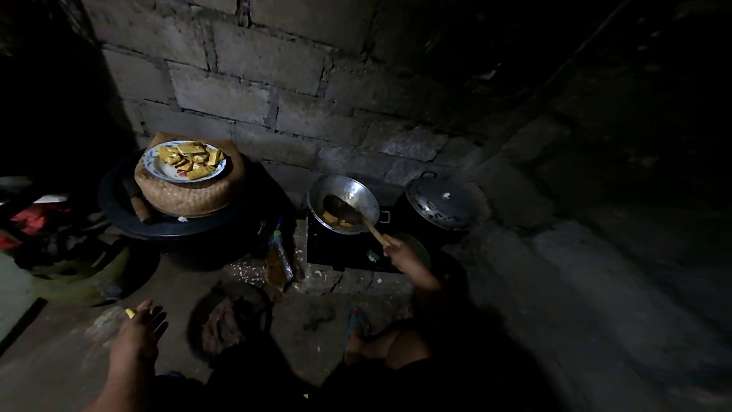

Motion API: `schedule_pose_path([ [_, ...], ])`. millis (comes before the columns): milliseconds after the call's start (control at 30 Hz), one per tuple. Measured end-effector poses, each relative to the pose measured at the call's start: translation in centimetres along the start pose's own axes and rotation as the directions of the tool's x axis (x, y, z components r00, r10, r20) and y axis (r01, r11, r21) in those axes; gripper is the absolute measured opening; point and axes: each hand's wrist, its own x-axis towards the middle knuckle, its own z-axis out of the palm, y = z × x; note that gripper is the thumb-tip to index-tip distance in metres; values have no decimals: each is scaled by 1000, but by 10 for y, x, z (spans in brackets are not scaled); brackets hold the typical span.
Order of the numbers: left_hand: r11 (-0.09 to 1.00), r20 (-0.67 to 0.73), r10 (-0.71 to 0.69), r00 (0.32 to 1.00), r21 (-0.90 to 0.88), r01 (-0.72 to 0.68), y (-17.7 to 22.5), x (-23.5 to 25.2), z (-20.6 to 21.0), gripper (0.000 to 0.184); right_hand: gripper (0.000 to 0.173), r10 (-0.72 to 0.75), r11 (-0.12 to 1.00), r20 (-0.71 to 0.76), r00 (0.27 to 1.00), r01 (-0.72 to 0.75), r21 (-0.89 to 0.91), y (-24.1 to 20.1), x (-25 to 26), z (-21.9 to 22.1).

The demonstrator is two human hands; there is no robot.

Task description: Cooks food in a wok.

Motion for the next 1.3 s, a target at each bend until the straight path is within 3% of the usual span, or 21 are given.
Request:
schedule_pose_path([
  [233, 1000, -12, -11, 1000, -3, 10, -2, 4, 0, 41, 49, 23, 999, -110, 994, -28, -44, 1, 24, 53],
  [467, 1000, -19, 2, 1000, -9, -3, -4, 8, -7, 42, 49, 54, 978, -193, 980, -12, 211, -10, 36, 40],
  [800, 1000, -8, -3, 1000, -9, 3, 1, 0, -2, 42, 47, 114, 954, -128, 985, -72, 292, -22, 76, 58],
  [1067, 1000, -9, 7, 1000, 10, -7, -3, 7, -7, 42, 46, 31, 988, 0, 1000, -30, -153, -53, 54, 44],
  [1133, 1000, -17, -1, 1000, -3, 1, -4, 9, -6, 43, 46, 31, 983, 6, 1000, -29, -184, -49, 47, 40],
  [1300, 1000, -14, 0, 1000, -14, -1, -2, 7, -6, 43, 48, -7, 998, -127, 992, 0, -60, -22, 35, 33],
])
